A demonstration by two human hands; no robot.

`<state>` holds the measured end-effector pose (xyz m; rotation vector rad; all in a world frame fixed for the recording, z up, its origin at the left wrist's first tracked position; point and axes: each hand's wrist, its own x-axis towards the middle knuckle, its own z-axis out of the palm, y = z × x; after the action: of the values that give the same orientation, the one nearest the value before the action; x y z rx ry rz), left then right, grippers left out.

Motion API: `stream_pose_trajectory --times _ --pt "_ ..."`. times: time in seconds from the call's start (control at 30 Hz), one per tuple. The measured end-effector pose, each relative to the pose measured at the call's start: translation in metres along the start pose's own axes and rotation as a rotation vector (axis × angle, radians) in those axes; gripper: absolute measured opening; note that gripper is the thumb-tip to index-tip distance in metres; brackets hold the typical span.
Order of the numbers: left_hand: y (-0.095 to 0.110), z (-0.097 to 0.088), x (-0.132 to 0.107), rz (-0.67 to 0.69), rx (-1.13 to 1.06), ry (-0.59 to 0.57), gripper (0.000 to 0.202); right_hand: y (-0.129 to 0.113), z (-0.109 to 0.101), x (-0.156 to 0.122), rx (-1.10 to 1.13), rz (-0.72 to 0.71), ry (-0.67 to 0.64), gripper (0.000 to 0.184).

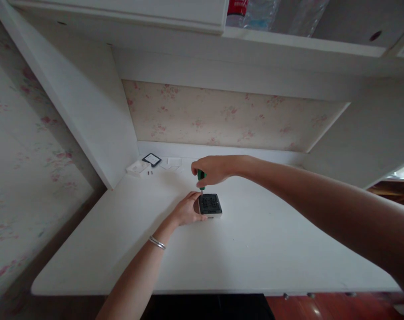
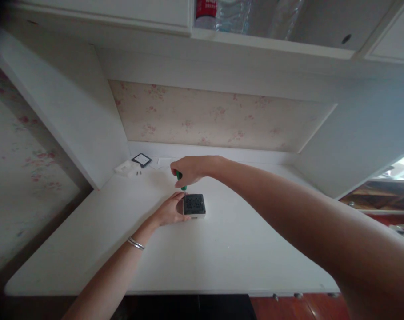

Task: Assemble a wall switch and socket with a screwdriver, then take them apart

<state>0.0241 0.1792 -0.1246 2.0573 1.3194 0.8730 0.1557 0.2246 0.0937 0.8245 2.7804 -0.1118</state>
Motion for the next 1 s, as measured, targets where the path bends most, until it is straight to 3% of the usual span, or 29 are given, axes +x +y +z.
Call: stream_pose_trajectory --times 0.1,0.2,0.27,0.37,0.5,0.6,0.7,0.9,1.0 --pt "0.000 0.000 0.000 0.001 -0.008 -0.002 0.081 -0.003 -0.001 0.004 -0.026 0.153 -0.058 0.043" --pt "-0.001 0.001 0.001 0.007 -0.013 -0.003 0.079 -0.008 -0.003 0.005 -0.014 0.086 -0.065 0.028" --pt "-0.001 0.001 0.001 0.005 -0.016 0.002 0.080 -0.010 -0.006 0.004 0.008 0.032 -0.055 0.037" --pt "0.000 0.001 0.000 0.006 -0.016 0.005 0.082 -0.011 -0.005 0.006 -0.005 0.107 -0.091 0.032" --pt "0.001 0.000 0.001 0.012 -0.009 0.004 0.078 -0.007 0.004 0.013 -0.093 0.245 0.042 0.038" --pt "0.000 0.001 0.002 0.029 0.005 0.005 0.077 -0.003 0.007 0.014 -0.112 0.144 0.061 0.028" --pt "-0.003 0.002 0.002 0.039 0.008 0.006 0.080 -0.003 0.005 0.011 -0.075 0.014 0.015 0.039" --pt "-0.004 0.001 0.001 0.046 -0.001 0.000 0.083 -0.005 0.007 0.010 -0.142 0.284 0.083 0.039" --pt "-0.003 0.001 0.001 0.038 -0.011 0.002 0.084 -0.001 0.009 0.009 -0.119 0.098 0.082 0.028"
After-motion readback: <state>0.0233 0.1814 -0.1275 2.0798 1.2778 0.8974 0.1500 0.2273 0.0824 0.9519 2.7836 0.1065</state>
